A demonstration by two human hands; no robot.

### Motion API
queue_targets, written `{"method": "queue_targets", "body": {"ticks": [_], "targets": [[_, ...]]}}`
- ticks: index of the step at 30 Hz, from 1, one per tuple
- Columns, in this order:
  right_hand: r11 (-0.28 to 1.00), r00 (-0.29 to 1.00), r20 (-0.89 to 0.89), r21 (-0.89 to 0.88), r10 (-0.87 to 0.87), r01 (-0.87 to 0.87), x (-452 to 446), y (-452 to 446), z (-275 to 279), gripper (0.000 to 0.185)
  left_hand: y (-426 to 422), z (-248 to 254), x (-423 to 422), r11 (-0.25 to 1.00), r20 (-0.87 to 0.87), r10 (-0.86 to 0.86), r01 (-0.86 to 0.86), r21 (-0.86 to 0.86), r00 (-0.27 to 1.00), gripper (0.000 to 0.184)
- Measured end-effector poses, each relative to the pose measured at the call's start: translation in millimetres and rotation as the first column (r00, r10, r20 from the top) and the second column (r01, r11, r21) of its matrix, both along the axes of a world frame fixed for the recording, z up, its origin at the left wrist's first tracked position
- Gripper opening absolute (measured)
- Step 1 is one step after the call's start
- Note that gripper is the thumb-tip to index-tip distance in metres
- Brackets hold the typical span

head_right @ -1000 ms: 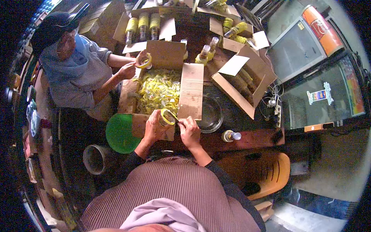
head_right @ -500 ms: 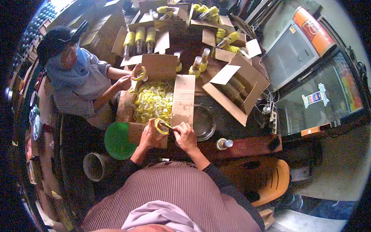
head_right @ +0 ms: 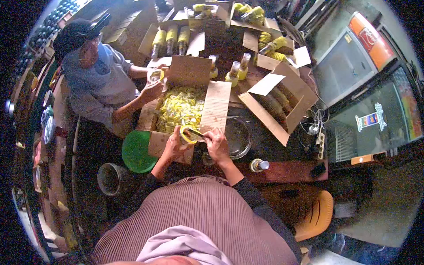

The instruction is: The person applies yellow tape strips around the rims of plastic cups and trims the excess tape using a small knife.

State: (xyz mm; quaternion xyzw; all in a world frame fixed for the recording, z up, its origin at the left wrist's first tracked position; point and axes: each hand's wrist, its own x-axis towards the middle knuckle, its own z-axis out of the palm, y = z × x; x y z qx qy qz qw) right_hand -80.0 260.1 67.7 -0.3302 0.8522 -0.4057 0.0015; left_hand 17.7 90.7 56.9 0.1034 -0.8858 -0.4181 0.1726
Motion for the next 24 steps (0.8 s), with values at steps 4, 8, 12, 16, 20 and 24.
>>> {"method": "queue_targets", "body": {"ticks": [4, 8, 12, 16, 20, 24], "targets": [[0.998, 0.991, 0.131, -0.044, 0.038, -0.032, -10.0, -6.5, -4.6, 0.006, -12.8, -10.9, -6.6, 0.965, 0.035, -0.039, 0.028, 0.261, 0.999, 0.063], [0.997, 0.992, 0.107, -0.048, 0.064, -0.059, -15.3, -15.4, -7.3, 0.007, -21.9, -19.8, -7.0, 0.973, -0.002, -0.026, 0.026, 0.227, 1.0, 0.063], [0.995, 0.99, -0.107, 0.033, 0.095, -0.092, -14.5, -18.7, -5.9, 0.007, -22.2, -13.1, -5.2, 0.951, 0.111, 0.027, -0.059, 0.302, 0.993, 0.061], [0.985, 0.873, -0.471, 0.165, 0.128, -0.055, -11.9, -13.1, -13.7, 0.009, -17.5, 6.8, -8.9, 0.942, 0.197, 0.005, -0.071, 0.329, 0.98, 0.059], [0.978, 0.827, -0.539, 0.203, 0.158, -0.054, -10.2, -11.2, -20.7, 0.02, -18.2, -4.5, -17.2, 0.914, 0.104, -0.036, -0.009, 0.407, 0.994, 0.056], [0.972, 0.803, -0.567, 0.229, 0.181, -0.057, -8.0, -15.1, -28.8, 0.022, -25.4, -10.2, -18.3, 0.8, 0.111, -0.083, 0.001, 0.6, 0.99, 0.046]]}}
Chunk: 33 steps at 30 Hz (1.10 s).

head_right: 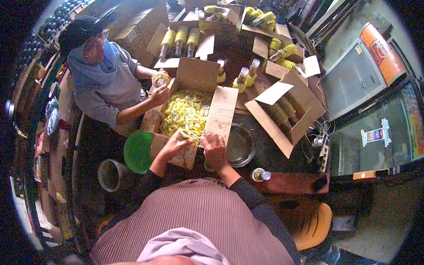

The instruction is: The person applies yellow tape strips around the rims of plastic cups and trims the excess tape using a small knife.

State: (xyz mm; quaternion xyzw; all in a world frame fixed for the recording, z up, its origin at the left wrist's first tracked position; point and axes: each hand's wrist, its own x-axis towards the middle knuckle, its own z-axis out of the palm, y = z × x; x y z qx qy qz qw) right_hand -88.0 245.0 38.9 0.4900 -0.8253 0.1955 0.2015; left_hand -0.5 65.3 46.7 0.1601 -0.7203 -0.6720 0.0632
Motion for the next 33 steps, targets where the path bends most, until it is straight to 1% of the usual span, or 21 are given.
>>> {"method": "queue_targets", "body": {"ticks": [1, 2, 3, 5, 6, 7, 9, 11, 12, 13, 16, 18, 22, 24, 25, 27, 28, 29, 31, 32, 33], "targets": [[1.0, 1.0, 0.011, 0.007, -0.01, 0.01, -0.9, -2.5, -2.7, 0.023, -1.5, -0.5, 0.6, 0.992, 0.055, -0.028, 0.021, 0.126, 0.998, 0.043], [1.0, 0.999, 0.023, 0.013, -0.023, 0.022, -2.0, -5.5, -5.4, 0.025, -0.9, -1.2, 1.4, 0.98, 0.048, -0.026, 0.016, 0.2, 0.999, 0.038], [0.999, 0.999, 0.025, 0.012, -0.033, 0.033, -4.1, -9.0, -6.5, 0.025, -1.4, 0.1, 1.7, 0.98, 0.05, -0.037, 0.026, 0.199, 0.998, 0.038], [0.996, 0.974, 0.217, -0.055, -0.06, 0.073, -7.2, -7.7, -10.3, 0.027, 1.6, 1.3, 1.8, 0.953, 0.07, -0.083, 0.059, 0.297, 0.994, 0.035], [0.995, 0.952, 0.303, -0.072, -0.047, 0.072, -8.0, -8.6, -15.2, 0.025, -1.8, -2.6, 1.3, 0.946, 0.164, -0.119, 0.062, 0.319, 0.979, 0.037], [0.992, 0.94, 0.337, -0.099, -0.043, 0.08, -7.7, -9.3, -14.3, 0.02, -5.0, -23.6, 3.1, 0.887, 0.119, -0.084, 0.019, 0.462, 0.989, 0.037], [0.986, 0.916, 0.397, -0.117, -0.061, 0.117, -7.3, -10.0, -16.6, 0.01, -12.9, -49.3, -0.9, 0.929, 0.07, -0.094, 0.062, 0.365, 0.993, 0.045], [0.971, 0.927, 0.371, -0.193, -0.059, 0.139, -5.1, -9.1, -15.8, 0.005, -10.0, -52.5, 1.8, 0.927, 0.041, -0.004, -0.011, 0.374, 0.999, 0.053], [0.973, 0.922, 0.383, -0.191, -0.049, 0.132, -4.1, -5.8, -13.5, 0.005, -9.4, -36.9, 1.1, 0.953, 0.15, -0.038, -0.009, 0.301, 0.988, 0.058], [0.974, 0.919, 0.393, -0.195, -0.031, 0.116, -3.8, -3.4, -11.7, 0.005, -5.2, -28.3, 3.9, 0.955, 0.132, -0.013, -0.027, 0.294, 0.991, 0.052], [0.975, 0.901, 0.426, -0.151, -0.083, 0.161, 0.0, 3.1, -10.4, 0.005, 0.8, -16.9, 0.3, 0.966, 0.185, -0.09, 0.041, 0.256, 0.979, 0.045], [0.974, 0.904, 0.414, -0.141, -0.104, 0.176, 0.8, 6.3, -8.0, 0.004, 2.8, -20.5, -3.4, 0.989, 0.128, -0.086, 0.069, 0.134, 0.988, 0.035], [0.972, 0.915, 0.387, -0.143, -0.119, 0.187, 1.3, 9.7, -5.5, 0.003, -1.6, -22.8, -8.3, 0.991, 0.139, -0.133, 0.128, 0.046, 0.981, 0.032], [0.973, 0.915, 0.384, -0.134, -0.125, 0.19, 1.9, 9.5, -6.0, 0.003, -1.1, -21.2, -9.6, 0.987, 0.191, -0.123, 0.14, -0.079, 0.974, 0.03], [0.974, 0.915, 0.382, -0.126, -0.129, 0.19, 1.9, 9.0, -6.7, 0.003, 0.5, -21.7, -9.5, 0.987, 0.189, -0.124, 0.14, -0.077, 0.974, 0.03], [0.974, 0.914, 0.384, -0.122, -0.13, 0.189, 1.4, 6.9, -7.7, 0.003, 3.2, -25.5, -6.9, 0.995, 0.249, -0.097, 0.093, 0.025, 0.964, 0.033], [0.975, 0.913, 0.387, -0.118, -0.13, 0.189, 1.4, 5.9, -7.7, 0.004, 3.7, -27.7, -7.6, 0.992, 0.212, -0.115, 0.101, 0.073, 0.971, 0.038], [0.975, 0.913, 0.387, -0.116, -0.131, 0.189, 1.7, 4.7, -7.7, 0.004, 5.7, -30.1, -6.7, 0.992, 0.212, -0.114, 0.1, 0.076, 0.971, 0.038], [0.985, 0.922, 0.372, -0.086, -0.109, 0.151, 2.2, 1.1, -7.0, 0.004, 17.5, -15.6, -7.9, 0.994, 0.04, -0.086, 0.088, -0.066, 0.996, 0.042], [0.985, 0.922, 0.372, -0.085, -0.106, 0.147, 1.9, -0.4, -6.5, 0.004, 16.8, -15.1, -9.0, 0.994, 0.149, -0.103, 0.105, -0.006, 0.983, 0.047], [0.989, 0.932, 0.346, -0.056, -0.112, 0.14, 1.2, -2.1, -7.2, 0.005, 14.6, -19.4, -9.1, 0.995, 0.148, -0.098, 0.1, -0.006, 0.984, 0.047]]}}
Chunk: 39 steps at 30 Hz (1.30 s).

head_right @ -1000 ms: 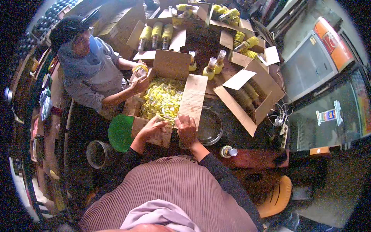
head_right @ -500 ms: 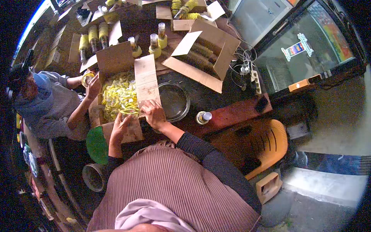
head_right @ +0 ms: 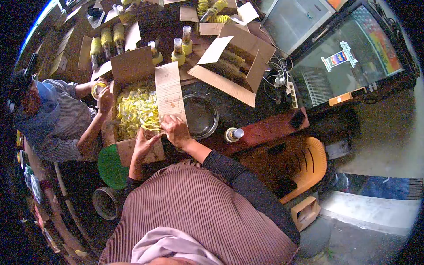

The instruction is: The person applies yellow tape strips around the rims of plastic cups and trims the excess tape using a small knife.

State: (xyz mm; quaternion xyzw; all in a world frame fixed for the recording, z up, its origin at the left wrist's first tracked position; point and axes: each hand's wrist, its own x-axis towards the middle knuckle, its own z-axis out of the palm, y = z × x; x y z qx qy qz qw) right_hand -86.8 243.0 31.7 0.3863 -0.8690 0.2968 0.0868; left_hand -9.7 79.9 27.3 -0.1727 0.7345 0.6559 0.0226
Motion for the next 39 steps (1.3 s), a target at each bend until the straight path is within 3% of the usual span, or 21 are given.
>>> {"method": "queue_targets", "body": {"ticks": [2, 3, 10, 12, 16, 18, 21, 25, 27, 30, 31, 32, 34, 37, 39], "targets": [[0.999, 1.0, -0.024, 0.034, 0.01, -0.009, -2.2, -2.4, -0.8, 0.006, -6.4, -19.6, -0.4, 1.0, -0.095, 0.023, -0.023, -0.002, 0.995, 0.051], [1.0, 0.998, -0.064, 0.016, -0.017, 0.018, -4.5, -2.5, -2.6, 0.008, -7.8, -20.0, -2.1, 0.983, -0.04, 0.062, -0.054, 0.175, 0.997, 0.055], [1.0, 0.999, -0.048, 0.015, -0.013, 0.014, -2.3, -0.4, -5.8, 0.01, -19.6, -36.2, -0.9, 0.973, 0.012, 0.116, -0.116, 0.202, 0.993, 0.052], [1.0, 0.998, -0.068, 0.017, -0.014, 0.015, -2.5, 0.4, -5.6, 0.009, -22.9, -40.9, -3.4, 0.999, -0.119, 0.015, -0.02, -0.038, 0.993, 0.046], [0.997, 0.998, -0.016, -0.04, -0.068, 0.067, -4.4, 5.1, 4.1, 0.008, -23.4, -37.6, -3.7, 0.999, -0.049, 0.036, -0.037, -0.018, 0.998, 0.041], [0.998, 1.0, -0.008, -0.063, -0.02, 0.019, -1.0, 5.4, 4.5, 0.008, -23.3, -37.2, -4.1, 0.983, -0.13, 0.009, -0.033, -0.182, 0.991, 0.04], [0.994, 0.997, -0.008, -0.073, -0.076, 0.075, -4.3, 5.2, 2.4, 0.006, -23.1, -33.4, -1.5, 0.999, -0.09, 0.019, -0.023, -0.042, 0.996, 0.039], [0.983, 0.989, 0.072, -0.126, -0.127, 0.135, -7.7, 7.6, 4.6, 0.003, -22.5, -26.5, 2.6, 0.995, -0.065, 0.032, -0.038, -0.096, 0.997, 0.039], [0.981, 0.987, 0.096, -0.137, -0.128, 0.14, -3.8, 4.4, 2.4, 0.002, -21.2, -21.8, 5.0, 0.935, -0.169, 0.032, -0.089, -0.344, 0.985, 0.038], [0.983, 0.983, 0.143, -0.123, -0.116, 0.134, -3.0, 4.1, -0.1, 0.003, -20.2, -4.2, 9.4, 0.961, -0.013, 0.06, -0.061, -0.269, 0.998, 0.037], [0.987, 0.98, 0.171, -0.099, -0.106, 0.124, -2.5, 3.9, -0.6, 0.005, -19.2, -0.5, 10.3, 0.985, 0.009, 0.08, -0.077, -0.154, 0.997, 0.038], [0.988, 0.98, 0.169, -0.099, -0.102, 0.12, -3.1, 4.1, -0.7, 0.005, -19.8, -7.4, 9.6, 0.985, 0.007, 0.083, -0.081, -0.153, 0.997, 0.038], [0.977, 0.985, 0.132, -0.167, -0.11, 0.131, -2.1, 5.1, 4.8, 0.005, -18.6, -20.7, 8.4, 0.99, -0.183, 0.139, -0.141, 0.004, 0.973, 0.041], [0.989, 0.974, 0.207, -0.094, -0.095, 0.117, -0.1, 6.9, 4.2, 0.006, -18.9, -26.6, 12.7, 0.983, -0.134, 0.174, -0.163, 0.089, 0.976, 0.047], [0.989, 0.973, 0.214, -0.096, -0.087, 0.109, 2.4, 7.9, 2.3, 0.006, -21.1, -35.1, 13.7, 0.986, -0.162, 0.168, -0.163, 0.045, 0.972, 0.048]]}}
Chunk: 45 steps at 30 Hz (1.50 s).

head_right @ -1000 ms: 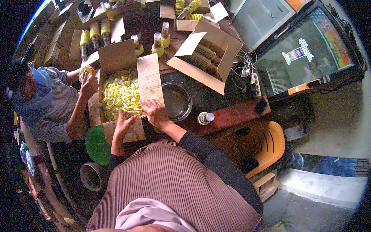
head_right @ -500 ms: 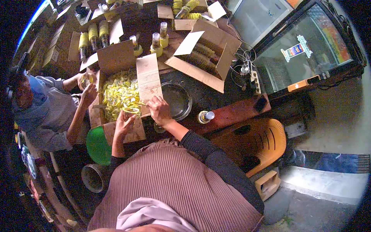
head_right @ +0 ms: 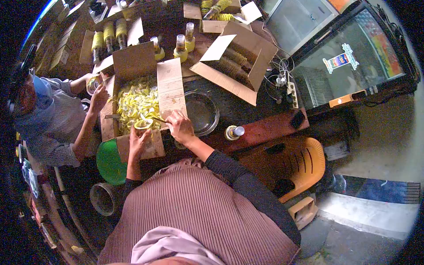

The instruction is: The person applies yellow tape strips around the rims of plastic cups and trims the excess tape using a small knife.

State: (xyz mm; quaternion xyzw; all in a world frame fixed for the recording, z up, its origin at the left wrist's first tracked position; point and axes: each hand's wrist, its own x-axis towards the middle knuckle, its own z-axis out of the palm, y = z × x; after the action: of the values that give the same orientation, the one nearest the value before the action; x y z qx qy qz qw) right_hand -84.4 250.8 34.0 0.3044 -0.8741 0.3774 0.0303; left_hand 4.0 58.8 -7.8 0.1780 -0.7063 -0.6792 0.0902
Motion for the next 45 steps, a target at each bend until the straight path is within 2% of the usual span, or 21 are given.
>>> {"method": "queue_targets", "body": {"ticks": [1, 2, 5, 8, 11, 12, 15, 17, 23, 25, 27, 29, 31, 32, 33, 35, 40, 41, 43, 45], "targets": [[1.0, 1.0, 0.009, -0.003, 0.002, -0.002, 3.1, 0.3, -2.0, 0.006, -1.4, -6.3, 2.1, 0.999, -0.017, -0.006, 0.005, -0.047, 1.0, 0.049], [1.0, 1.0, 0.011, -0.005, 0.001, -0.001, 4.7, 0.3, -3.7, 0.006, -2.1, -12.7, 3.5, 1.0, -0.031, -0.006, 0.006, -0.001, 1.0, 0.048], [1.0, 1.0, 0.009, 0.001, 0.0, 0.0, 8.5, 0.8, -3.8, 0.006, -0.1, -0.8, 10.2, 1.0, 0.018, 0.015, -0.015, 0.006, 1.0, 0.048], [1.0, 1.0, -0.002, 0.011, -0.014, 0.014, 12.1, -2.3, 3.2, 0.007, -4.1, -3.5, 18.2, 0.999, -0.016, 0.032, -0.032, 0.016, 0.999, 0.047], [1.0, 0.999, 0.027, -0.001, -0.031, 0.031, 16.1, -10.6, 7.7, 0.008, -10.4, 8.1, 28.4, 1.0, -0.016, 0.027, -0.027, 0.004, 1.0, 0.048], [0.999, 0.998, 0.041, -0.011, -0.053, 0.053, 18.0, -14.9, 9.7, 0.008, -13.9, 4.5, 30.7, 0.997, -0.011, 0.053, -0.052, 0.058, 0.999, 0.049], [0.994, 0.989, 0.102, -0.013, -0.102, 0.104, 32.5, -28.6, 10.1, 0.009, -29.9, -2.4, 46.0, 0.998, 0.011, 0.007, -0.008, 0.066, 1.0, 0.05], [0.992, 0.995, 0.002, -0.083, -0.099, 0.099, 39.7, -36.8, 5.1, 0.009, -40.3, -4.2, 55.3, 0.995, -0.015, 0.011, -0.01, 0.097, 1.0, 0.05], [0.986, 0.989, 0.037, -0.081, -0.142, 0.145, 63.7, -59.4, 21.1, 0.007, -62.4, 20.7, 67.8, 0.995, 0.016, -0.031, 0.029, 0.1, 0.999, 0.051], [0.981, 0.985, 0.047, -0.096, -0.167, 0.171, 68.6, -66.1, 28.4, 0.007, -65.4, 27.2, 64.8, 0.994, 0.017, -0.094, 0.093, 0.059, 0.995, 0.052], [0.951, 0.971, 0.003, -0.2, -0.238, 0.234, 71.1, -75.0, 32.5, 0.007, -71.7, 17.4, 60.9, 0.991, -0.015, -0.116, 0.117, 0.065, 0.993, 0.052], [0.939, 0.957, -0.044, -0.215, -0.285, 0.27, 72.1, -82.4, 36.7, 0.008, -77.3, 13.8, 58.1, 0.988, -0.037, -0.15, 0.151, 0.021, 0.988, 0.05], [0.948, 0.938, -0.14, -0.037, -0.318, 0.316, 68.6, -86.5, 27.5, 0.008, -75.5, 20.4, 57.0, 0.988, -0.039, -0.144, 0.145, 0.045, 0.989, 0.047], [0.947, 0.95, 0.004, 0.083, -0.312, 0.311, 68.0, -86.1, 18.8, 0.009, -76.6, 16.7, 56.4, 0.983, -0.08, -0.167, 0.172, 0.062, 0.983, 0.048], [0.93, 0.93, 0.033, 0.033, -0.366, 0.365, 69.6, -89.0, 20.9, 0.009, -77.3, 20.6, 54.0, 0.977, -0.124, -0.19, 0.2, 0.075, 0.974, 0.048], [0.917, 0.918, -0.014, -0.07, -0.395, 0.394, 74.6, -89.0, 25.1, 0.01, -77.9, 27.6, 52.3, 0.978, -0.105, -0.198, 0.204, 0.052, 0.974, 0.048], [0.913, 0.919, 0.016, -0.108, -0.394, 0.393, 88.4, -83.2, 20.8, 0.009, -77.7, 22.6, 47.7, 0.98, -0.049, -0.179, 0.182, 0.083, 0.983, 0.048], [0.914, 0.925, 0.037, -0.144, -0.379, 0.38, 90.2, -81.7, 17.9, 0.008, -78.9, 12.1, 43.5, 0.981, -0.062, -0.189, 0.191, 0.029, 0.98, 0.047], [0.91, 0.921, 0.052, -0.143, -0.385, 0.389, 94.8, -83.0, 24.2, 0.008, -75.5, 20.5, 39.0, 0.98, -0.075, -0.199, 0.198, -0.022, 0.977, 0.046], [0.917, 0.926, 0.067, -0.13, -0.371, 0.377, 98.4, -85.3, 27.6, 0.009, -69.8, 31.2, 37.4, 0.971, -0.082, -0.193, 0.179, -0.156, 0.978, 0.045]]}}
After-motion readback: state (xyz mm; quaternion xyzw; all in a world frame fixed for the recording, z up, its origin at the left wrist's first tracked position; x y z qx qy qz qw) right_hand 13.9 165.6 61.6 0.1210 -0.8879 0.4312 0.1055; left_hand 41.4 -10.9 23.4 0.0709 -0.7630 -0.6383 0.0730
